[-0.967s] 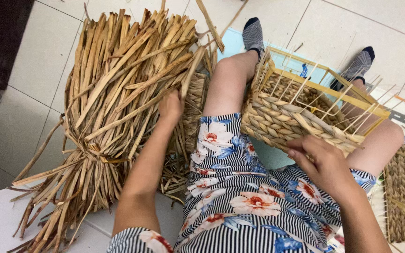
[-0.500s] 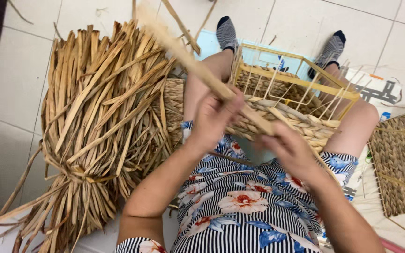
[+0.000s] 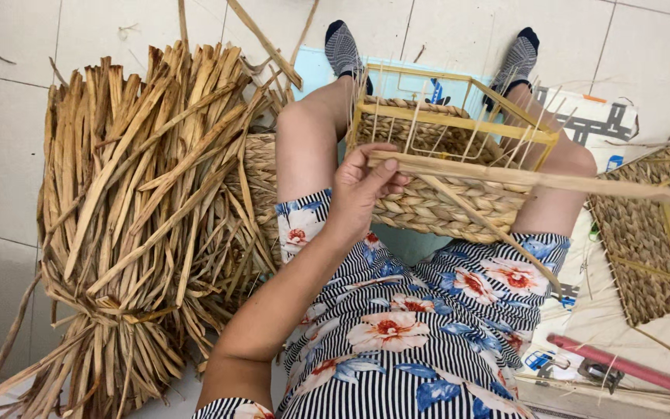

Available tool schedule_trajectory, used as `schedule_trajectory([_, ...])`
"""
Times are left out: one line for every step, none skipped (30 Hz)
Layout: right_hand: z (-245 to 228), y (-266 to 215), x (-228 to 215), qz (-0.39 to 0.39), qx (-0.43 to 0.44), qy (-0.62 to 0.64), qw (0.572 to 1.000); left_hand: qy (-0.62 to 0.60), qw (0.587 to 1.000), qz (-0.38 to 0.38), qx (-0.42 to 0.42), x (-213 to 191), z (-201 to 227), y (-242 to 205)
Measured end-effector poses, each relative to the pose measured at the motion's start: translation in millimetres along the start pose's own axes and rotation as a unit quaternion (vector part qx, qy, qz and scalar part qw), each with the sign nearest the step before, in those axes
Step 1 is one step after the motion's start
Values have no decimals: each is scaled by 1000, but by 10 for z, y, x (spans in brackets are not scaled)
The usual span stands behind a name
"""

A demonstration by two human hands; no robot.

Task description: The person weaves dried plant fibers into a rectangular basket frame by hand, tucking and threading long strands through the existing structure.

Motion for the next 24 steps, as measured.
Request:
schedule_trajectory([-226, 14, -130, 49, -45, 5, 998, 32, 999, 11, 32, 14, 11, 5])
schedule_trajectory([-444, 15, -323, 103, -97, 13, 990, 65, 996, 22, 64, 42, 32, 2])
schedule_trajectory([-688, 3, -458, 137, -159, 43, 977, 66, 996, 21, 64, 104, -8, -2])
schedule_trajectory([-926, -32, -549, 166, -218, 70, 959, 121, 992, 20, 44, 179, -87, -14])
schedule_trajectory([-1174, -92, -516, 180, -269, 93, 942, 175, 984, 19, 23, 249, -167, -34])
schedule_trajectory([-1397, -141, -450, 183, -316, 113, 924, 176, 984, 16, 22, 325, -231, -79])
schedule_trajectory([-1552, -166, -364, 174, -344, 124, 914, 177, 983, -32, 25, 462, -300, -144])
schedule_trajectory([-1669, -189, -270, 168, -367, 132, 905, 179, 980, -80, 26, 562, -345, -197])
schedule_trajectory([-1711, -188, -190, 170, -364, 133, 906, 181, 980, -83, 24, 558, -364, -224])
schedule_trajectory([-1675, -109, -47, 125, -316, 124, 932, 180, 981, -75, 17, 529, -386, -253])
schedule_trajectory([-1608, -41, 88, 79, -267, 115, 954, 179, 981, -68, 10, 491, -401, -264])
schedule_trajectory([-1592, -35, 142, 79, -265, 117, 954, 181, 981, -69, 8, 453, -397, -264])
schedule_trajectory([-1611, -43, 197, 71, -288, 128, 947, 219, 972, -78, -13, 422, -423, -254])
schedule_trajectory([-1622, -74, 246, 60, -309, 138, 939, 256, 962, -87, -37, 397, -459, -267])
schedule_trajectory([-1609, -78, 286, 57, -306, 140, 940, 256, 962, -87, -42, 374, -443, -269])
schedule_trajectory([-1612, -44, 297, 57, -312, 141, 938, 368, 925, -97, -10, 396, -373, -196])
schedule_trajectory([-1613, -10, 295, 58, -318, 143, 935, 473, 874, -105, 22, 426, -291, -114])
schedule_trajectory([-1603, 32, 299, 58, -317, 142, 936, 473, 875, -106, 22, 422, -223, -31])
schedule_trajectory([-1569, 95, 313, 60, -295, 137, 944, 567, 813, -82, 103, 449, -40, 60])
schedule_trajectory([-1545, 150, 342, 62, -273, 133, 951, 651, 735, -56, 181, 500, 123, 112])
schedule_trajectory([-1547, 182, 367, 62, -272, 133, 951, 651, 735, -56, 180, 509, 172, 175])
schedule_trajectory([-1502, 242, 411, 45, -246, 130, 959, 676, 698, -65, 226, 594, 237, 197])
schedule_trajectory([-1464, 295, 456, 28, -219, 128, 967, 698, 658, -73, 271, 682, 279, 183])
schedule_trajectory([-1459, 337, 451, 29, -219, 128, 967, 698, 658, -73, 272, 705, 293, 200])
Point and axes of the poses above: each hand's wrist, its own y-axis towards the middle knuckle, its own x-axis out of the palm, z = x × y, the point moved 8 cm from there along y, towards the middle knuckle, and after that the axes turned 4 degrees about y, right-handed, at the moved point
